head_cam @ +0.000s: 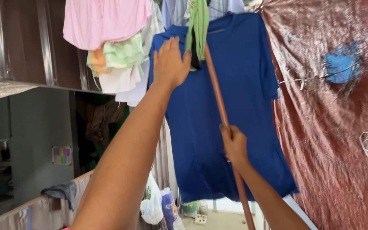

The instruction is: The person uses a long wooden pole to reach and remove clothes hanging on a clothesline above. They take down several garments including a striped shirt, a blue shirt, a gray shirt, and a pink top, placing them into a pile on the floor.

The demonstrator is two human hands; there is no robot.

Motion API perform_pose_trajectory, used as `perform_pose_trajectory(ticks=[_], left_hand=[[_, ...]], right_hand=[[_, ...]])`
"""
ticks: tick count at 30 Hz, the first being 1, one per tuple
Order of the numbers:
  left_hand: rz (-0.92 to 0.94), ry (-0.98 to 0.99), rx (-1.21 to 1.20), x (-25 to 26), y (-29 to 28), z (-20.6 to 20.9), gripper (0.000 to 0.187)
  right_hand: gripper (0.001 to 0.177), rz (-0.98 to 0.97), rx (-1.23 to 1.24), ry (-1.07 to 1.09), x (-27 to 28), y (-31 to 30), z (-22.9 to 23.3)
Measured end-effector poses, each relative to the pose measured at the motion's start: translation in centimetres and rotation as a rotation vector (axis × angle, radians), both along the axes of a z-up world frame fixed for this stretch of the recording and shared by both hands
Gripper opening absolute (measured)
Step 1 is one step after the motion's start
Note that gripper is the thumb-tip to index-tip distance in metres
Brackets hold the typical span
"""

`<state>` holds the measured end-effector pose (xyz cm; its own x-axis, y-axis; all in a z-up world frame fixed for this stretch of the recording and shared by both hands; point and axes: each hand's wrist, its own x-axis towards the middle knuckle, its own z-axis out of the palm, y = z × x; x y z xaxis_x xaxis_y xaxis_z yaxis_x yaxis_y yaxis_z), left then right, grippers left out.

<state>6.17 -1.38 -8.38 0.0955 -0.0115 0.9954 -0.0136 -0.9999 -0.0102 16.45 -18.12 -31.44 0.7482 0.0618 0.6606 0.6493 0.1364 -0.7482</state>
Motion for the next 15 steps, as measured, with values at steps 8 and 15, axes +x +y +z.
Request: perform_pose_trajectory(ticks=[8,15], left_hand=[[0.126,-0.082,-0.007,-1.7,2.2,2.2,0.054],[0.162,0.282,-0.01,-3.1,7.1,0.3,0.031]], right_hand=[[0.034,0.258,0.046,0.081,-2.9,3.6,0.2],[0.031,0.274,0.118,0.045,-4.5,6.6,-7.2]])
